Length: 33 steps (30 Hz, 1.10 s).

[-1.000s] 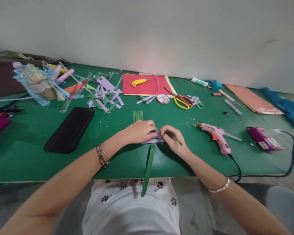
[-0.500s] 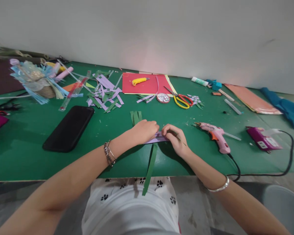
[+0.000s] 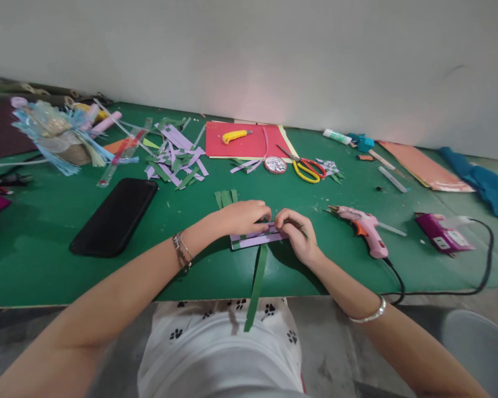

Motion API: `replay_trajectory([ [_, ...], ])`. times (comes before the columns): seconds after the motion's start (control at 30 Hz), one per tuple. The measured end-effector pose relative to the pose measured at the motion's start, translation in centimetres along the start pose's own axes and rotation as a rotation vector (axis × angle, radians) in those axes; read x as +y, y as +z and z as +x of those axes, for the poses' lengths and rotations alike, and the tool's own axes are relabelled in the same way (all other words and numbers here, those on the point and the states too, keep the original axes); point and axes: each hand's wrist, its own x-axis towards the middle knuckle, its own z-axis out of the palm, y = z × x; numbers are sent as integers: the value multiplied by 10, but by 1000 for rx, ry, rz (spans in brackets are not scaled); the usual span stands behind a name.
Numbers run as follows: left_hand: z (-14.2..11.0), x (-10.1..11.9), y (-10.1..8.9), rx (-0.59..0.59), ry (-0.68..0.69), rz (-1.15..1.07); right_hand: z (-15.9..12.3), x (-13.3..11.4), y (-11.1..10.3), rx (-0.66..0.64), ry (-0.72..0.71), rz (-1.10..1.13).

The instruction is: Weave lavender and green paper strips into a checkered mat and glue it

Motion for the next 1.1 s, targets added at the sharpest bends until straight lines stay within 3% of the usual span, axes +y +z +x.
replay_trajectory([
  [0.1,13,-9,-5,45,153,49,0,3,0,34,-39,0],
  [0.17,22,-11,-5,15,251,23,0,4,-1,53,-69,-14],
  [0.47,41,-12,-6,-154,273,9,-1,2,-1,207,-106,-77],
  [0.8,50,-3,-13,-192,293,89,-3,10,-4,265,-63,-8],
  [1.1,43,-9,-8,-172,299,-25,-3,15,-4,256,-54,-20],
])
